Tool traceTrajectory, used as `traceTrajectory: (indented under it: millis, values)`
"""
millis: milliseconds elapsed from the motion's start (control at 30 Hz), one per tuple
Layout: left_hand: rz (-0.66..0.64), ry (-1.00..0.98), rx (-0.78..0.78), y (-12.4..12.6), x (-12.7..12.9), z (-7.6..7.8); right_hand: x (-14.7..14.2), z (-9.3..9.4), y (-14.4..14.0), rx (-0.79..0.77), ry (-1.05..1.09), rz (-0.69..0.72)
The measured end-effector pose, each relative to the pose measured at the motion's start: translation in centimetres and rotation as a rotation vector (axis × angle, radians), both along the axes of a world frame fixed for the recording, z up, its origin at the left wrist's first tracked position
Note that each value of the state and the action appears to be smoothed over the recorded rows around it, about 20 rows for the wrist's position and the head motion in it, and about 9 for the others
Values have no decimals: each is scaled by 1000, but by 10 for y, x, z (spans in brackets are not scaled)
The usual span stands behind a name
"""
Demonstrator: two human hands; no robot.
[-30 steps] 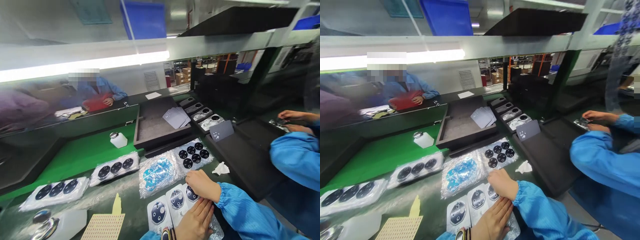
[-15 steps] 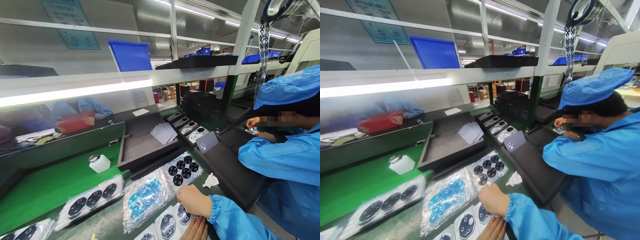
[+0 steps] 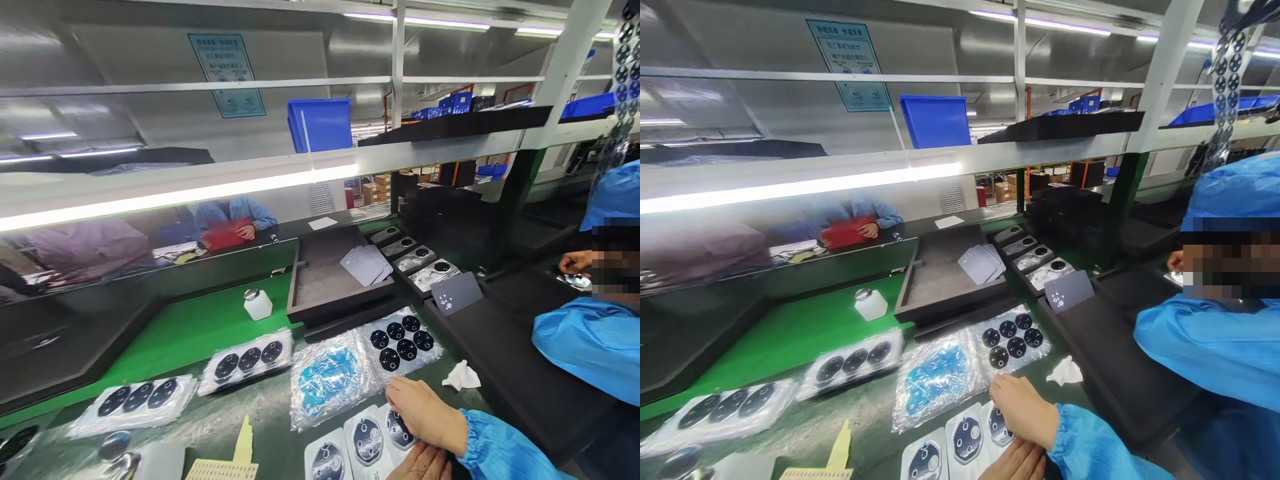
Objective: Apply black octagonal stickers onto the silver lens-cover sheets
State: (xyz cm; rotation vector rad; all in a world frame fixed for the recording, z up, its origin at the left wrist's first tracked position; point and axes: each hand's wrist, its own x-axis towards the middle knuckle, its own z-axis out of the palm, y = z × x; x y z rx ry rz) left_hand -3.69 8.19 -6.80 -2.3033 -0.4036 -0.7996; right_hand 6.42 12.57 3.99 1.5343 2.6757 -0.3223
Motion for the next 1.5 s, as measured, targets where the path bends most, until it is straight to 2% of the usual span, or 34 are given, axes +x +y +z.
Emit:
traceTrajectory:
  millis: [100,200,333,500,633,933,1133,1233,1367,1500]
  values:
    - [3,160,-126,-7,-7,28,4,-3,2,101,-53,56]
    - [2,180,-279,-11,-12,54,11,-5,4,144,-79,70]
    - [-29,201,-425,-12,-16,70,15,-10,2,149,-75,68]
    - [-94,156,-540,-12,-15,73,15,-16,-3,212,-47,81]
    - [-130,77,-552,-11,-14,76,18,-18,-4,245,-37,102]
    - [-145,127,-633,-10,-15,77,20,-11,-10,249,-64,186]
    - [-138,265,-818,-11,-12,76,28,-4,-26,135,-33,241]
    - [-123,298,-861,-11,-12,77,36,2,-35,50,2,252]
    - [-111,295,-866,-12,-13,76,47,15,-41,-53,197,194]
    - [-112,273,-812,-13,-17,78,48,27,-28,-91,488,31]
